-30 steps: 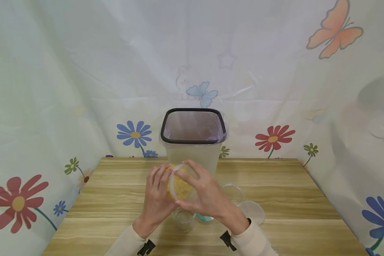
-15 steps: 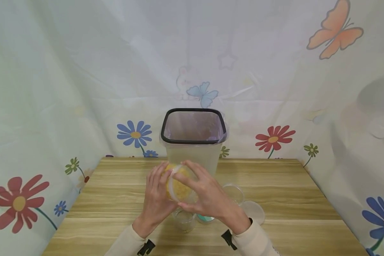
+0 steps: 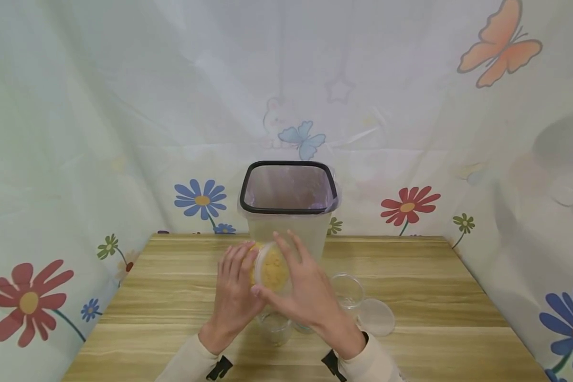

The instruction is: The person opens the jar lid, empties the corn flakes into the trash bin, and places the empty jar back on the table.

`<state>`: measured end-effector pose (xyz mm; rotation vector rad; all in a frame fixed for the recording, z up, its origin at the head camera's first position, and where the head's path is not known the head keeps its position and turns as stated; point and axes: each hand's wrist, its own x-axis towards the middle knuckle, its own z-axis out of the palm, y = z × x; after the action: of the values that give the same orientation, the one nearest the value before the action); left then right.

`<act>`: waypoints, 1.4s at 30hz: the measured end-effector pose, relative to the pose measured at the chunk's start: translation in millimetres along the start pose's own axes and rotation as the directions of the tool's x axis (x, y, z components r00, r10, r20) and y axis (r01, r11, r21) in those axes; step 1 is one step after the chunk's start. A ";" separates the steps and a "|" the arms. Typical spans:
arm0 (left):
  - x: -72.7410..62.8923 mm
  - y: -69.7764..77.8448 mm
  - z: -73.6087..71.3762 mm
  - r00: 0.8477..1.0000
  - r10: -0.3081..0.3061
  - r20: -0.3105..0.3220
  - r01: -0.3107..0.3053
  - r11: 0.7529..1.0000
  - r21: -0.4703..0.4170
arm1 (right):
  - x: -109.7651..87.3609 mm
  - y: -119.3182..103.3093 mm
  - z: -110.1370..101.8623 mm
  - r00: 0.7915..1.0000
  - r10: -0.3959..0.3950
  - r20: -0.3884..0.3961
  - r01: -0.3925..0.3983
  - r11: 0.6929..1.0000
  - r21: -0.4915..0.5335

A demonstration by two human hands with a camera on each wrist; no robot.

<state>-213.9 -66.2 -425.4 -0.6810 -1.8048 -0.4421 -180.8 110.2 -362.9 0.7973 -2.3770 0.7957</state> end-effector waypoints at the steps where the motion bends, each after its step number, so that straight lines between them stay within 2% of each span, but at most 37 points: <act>1: 0.0 0.4 0.3 1.000 0.006 -0.004 -0.006 1.000 0.014 | -0.5 -1.7 0.9 0.999 0.044 0.001 -0.044 0.999 -0.006; 4: -0.2 1.7 0.3 1.000 0.014 0.001 -0.014 0.999 0.053 | -0.5 -5.1 2.6 0.992 0.124 0.008 -0.124 0.992 -0.012; 8: -0.4 2.6 -0.2 1.000 0.009 0.018 -0.010 0.998 0.070 | 0.1 -4.8 4.0 0.991 0.133 -0.002 -0.133 0.991 0.001; 14: -0.2 2.4 -0.2 0.999 0.002 0.038 -0.005 0.997 0.075 | 0.7 -0.9 3.7 0.995 0.103 0.003 -0.103 0.993 0.063; 21: 1.0 1.1 -1.5 0.998 -0.004 0.062 0.000 0.997 0.074 | 1.7 3.3 0.9 0.999 0.052 0.015 -0.053 0.995 0.089; 26: 2.2 1.0 -3.0 0.995 -0.022 0.093 0.015 0.998 0.068 | 2.2 6.2 -1.9 0.999 0.022 0.033 -0.025 0.995 0.093; 34: 2.4 0.6 -2.0 0.996 -0.018 0.086 0.016 0.999 0.028 | 2.0 9.8 -5.8 0.998 -0.019 0.052 0.014 0.996 0.088; 42: 3.3 1.6 -3.8 0.994 -0.028 0.110 0.027 1.000 0.012 | 2.4 15.2 -10.4 0.994 -0.077 0.074 0.071 0.994 0.079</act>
<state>-210.9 -66.5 -421.1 -0.6855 -1.9213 -0.4203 -189.8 126.1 -359.7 0.9577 -2.3810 0.8439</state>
